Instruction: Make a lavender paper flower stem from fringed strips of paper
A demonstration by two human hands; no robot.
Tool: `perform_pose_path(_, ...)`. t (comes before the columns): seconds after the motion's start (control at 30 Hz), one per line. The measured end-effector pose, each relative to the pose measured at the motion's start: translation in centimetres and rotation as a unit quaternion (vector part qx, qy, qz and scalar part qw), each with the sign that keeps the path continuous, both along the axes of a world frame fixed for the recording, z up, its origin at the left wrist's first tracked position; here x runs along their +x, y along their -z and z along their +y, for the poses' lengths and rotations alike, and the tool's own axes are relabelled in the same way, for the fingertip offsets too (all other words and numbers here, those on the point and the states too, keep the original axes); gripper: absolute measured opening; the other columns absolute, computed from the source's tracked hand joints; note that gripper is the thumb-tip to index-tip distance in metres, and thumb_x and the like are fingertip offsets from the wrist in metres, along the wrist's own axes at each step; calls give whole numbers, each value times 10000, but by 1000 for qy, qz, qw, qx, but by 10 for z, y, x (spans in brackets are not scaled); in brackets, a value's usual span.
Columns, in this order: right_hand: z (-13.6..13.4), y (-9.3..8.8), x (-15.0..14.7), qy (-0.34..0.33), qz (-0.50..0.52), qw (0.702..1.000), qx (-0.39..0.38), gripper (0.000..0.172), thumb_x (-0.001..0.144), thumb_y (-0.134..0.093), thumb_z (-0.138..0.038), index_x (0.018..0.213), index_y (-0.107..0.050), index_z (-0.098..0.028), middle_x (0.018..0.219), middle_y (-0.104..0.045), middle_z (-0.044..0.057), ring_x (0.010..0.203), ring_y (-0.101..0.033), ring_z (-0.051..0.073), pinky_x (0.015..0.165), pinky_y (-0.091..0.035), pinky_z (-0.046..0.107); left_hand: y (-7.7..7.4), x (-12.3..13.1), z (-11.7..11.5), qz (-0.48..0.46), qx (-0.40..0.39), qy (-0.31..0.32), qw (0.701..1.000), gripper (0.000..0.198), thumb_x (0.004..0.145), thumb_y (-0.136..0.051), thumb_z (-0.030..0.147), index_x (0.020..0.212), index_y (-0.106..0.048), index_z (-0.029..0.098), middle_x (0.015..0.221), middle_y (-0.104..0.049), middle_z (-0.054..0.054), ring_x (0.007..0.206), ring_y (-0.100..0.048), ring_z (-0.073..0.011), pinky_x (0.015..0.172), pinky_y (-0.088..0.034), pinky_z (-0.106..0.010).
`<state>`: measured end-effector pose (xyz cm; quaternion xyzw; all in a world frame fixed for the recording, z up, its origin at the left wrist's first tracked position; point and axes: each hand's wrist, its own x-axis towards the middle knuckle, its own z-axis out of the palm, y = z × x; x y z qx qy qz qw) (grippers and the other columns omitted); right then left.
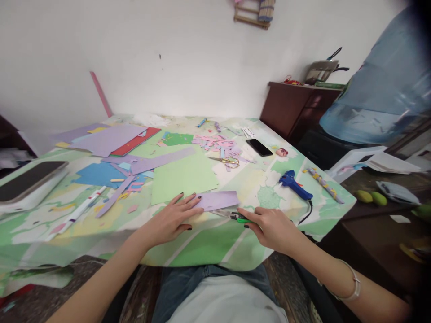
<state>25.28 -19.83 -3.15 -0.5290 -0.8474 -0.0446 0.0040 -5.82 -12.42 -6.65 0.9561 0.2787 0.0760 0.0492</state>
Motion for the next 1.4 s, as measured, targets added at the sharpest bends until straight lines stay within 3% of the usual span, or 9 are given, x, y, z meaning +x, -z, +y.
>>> perform_pose_path(0.63,-1,2,0,4,-15,1000,13,405,895,-408,-310,1298,-435,-310,740,-581,33,547,-495,120,484,-133,273,-2,-1,1,4,-12,10,1000,537,856,-474,204,1350,-327,354,1470,-270,-27,1362,-185,-234,1089,-137,-498)
perform_pose_path(0.97,-1,2,0,9,-17,1000,-1,408,891,-409,-304,1298,-432,-321,742,-584,33,556,-511,125,483,-140,272,-7,-3,4,-26,-64,11,998,349,861,-498,260,1210,-483,263,1451,-308,-59,1365,-174,-207,1095,-130,-499)
perform_pose_path(1.13,-1,3,1,9,-14,1000,-3,411,888,-416,-299,1298,-432,-318,748,-586,38,571,-527,134,485,-137,272,-14,-6,6,-56,-133,-1,990,247,863,-488,356,1059,-550,219,1409,-382,-63,1359,-191,-199,1107,-137,-467)
perform_pose_path(1.27,1,3,2,3,-2,1000,-14,409,891,-413,-297,1300,-427,-312,755,-586,39,580,-535,138,489,-145,266,-16,-7,7,-80,-166,-6,983,233,901,-400,286,1060,-559,225,1391,-409,-51,1347,-226,-188,1110,-136,-460)
perform_pose_path(1.4,2,2,2,-2,8,1000,-19,397,905,-389,-317,1299,-430,-305,753,-584,41,581,-537,144,494,-154,266,-13,-4,3,-76,-145,-11,987,275,891,-405,235,1136,-530,238,1414,-375,-39,1354,-208,-192,1116,-123,-456)
